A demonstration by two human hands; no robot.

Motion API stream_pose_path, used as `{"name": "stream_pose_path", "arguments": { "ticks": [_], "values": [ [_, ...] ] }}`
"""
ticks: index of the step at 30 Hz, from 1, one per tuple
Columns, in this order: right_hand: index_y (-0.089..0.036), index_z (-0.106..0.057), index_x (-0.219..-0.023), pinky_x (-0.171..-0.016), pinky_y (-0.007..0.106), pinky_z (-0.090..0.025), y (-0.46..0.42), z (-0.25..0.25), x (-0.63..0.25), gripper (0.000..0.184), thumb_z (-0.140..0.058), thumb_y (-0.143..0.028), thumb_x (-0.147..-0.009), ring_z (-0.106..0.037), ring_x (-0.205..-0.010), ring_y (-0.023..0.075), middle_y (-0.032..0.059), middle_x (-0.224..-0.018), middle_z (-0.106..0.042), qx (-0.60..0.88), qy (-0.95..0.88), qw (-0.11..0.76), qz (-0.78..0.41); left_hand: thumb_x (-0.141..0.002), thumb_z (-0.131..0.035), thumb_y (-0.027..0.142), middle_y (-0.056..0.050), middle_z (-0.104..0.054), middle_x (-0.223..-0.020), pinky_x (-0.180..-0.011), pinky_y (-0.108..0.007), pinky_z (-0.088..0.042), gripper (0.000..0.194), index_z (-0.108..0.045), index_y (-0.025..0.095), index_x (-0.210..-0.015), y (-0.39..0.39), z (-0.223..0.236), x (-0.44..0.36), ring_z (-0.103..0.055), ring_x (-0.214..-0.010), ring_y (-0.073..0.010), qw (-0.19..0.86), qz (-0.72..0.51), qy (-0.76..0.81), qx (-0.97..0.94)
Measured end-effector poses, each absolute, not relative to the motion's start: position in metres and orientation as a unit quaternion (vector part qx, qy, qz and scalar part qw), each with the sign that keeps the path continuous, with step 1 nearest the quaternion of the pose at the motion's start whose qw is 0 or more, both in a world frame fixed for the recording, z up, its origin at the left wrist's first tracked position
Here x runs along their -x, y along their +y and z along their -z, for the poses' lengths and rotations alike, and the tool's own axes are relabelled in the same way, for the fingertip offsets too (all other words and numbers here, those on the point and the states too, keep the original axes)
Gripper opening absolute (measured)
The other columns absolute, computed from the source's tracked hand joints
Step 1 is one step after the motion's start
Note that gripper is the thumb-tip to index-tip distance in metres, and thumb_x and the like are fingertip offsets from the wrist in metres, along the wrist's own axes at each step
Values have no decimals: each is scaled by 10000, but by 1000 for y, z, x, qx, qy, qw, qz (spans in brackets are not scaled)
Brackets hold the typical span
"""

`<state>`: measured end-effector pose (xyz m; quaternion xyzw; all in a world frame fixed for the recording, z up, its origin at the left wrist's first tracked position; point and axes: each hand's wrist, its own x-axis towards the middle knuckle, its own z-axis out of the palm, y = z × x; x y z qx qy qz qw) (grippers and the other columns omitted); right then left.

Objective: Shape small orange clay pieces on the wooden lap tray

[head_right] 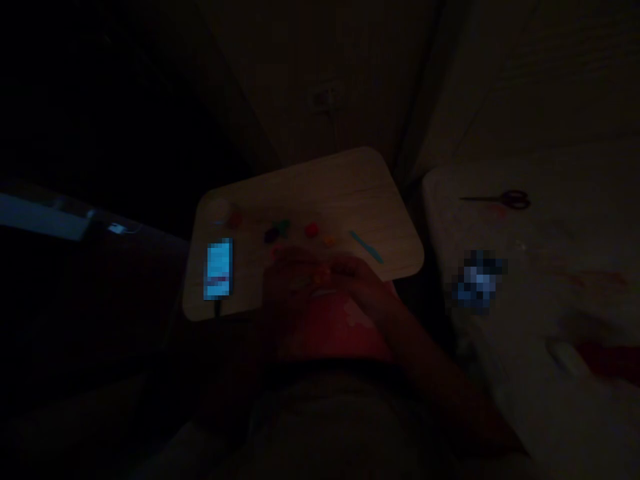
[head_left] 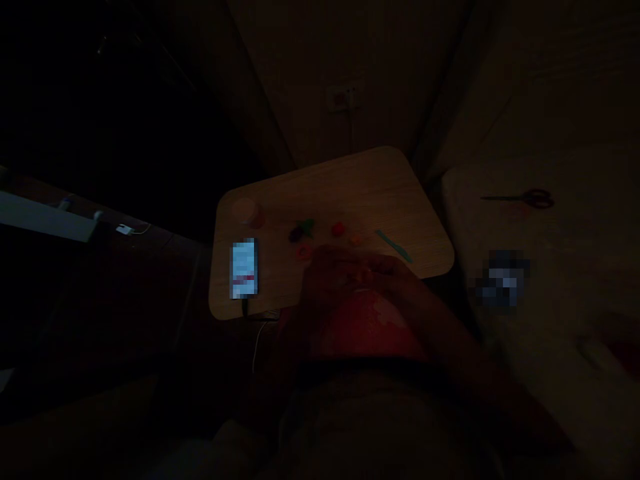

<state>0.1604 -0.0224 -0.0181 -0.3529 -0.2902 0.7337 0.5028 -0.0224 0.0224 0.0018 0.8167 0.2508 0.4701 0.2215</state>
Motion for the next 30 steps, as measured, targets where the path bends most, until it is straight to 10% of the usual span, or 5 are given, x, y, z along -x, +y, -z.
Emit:
{"name": "stream_pose_path", "arguments": {
  "ticks": [16,30],
  "values": [
    [-226,-845,-762,-787,351,-531,-24,10,-157,199,-929,-407,-763,-692,-741,184,26,-770,-797,427,-336,507,-669,-976,-766,402,-13,-822,-910,-880,-390,-568,166,-795,254,-908,35,5,23,-745,-909,-196,150,-461,225,-845],
    [-247,-805,-844,-768,311,-586,-25,39,-159,277,-979,-411,-704,-707,-796,176,3,-859,-793,299,-249,492,-779,-902,-835,480,-51,-812,-959,-827,-368,-606,241,-804,242,-923,30,13,12,-752,-921,-196,323,-520,208,-763]
  ]
}}
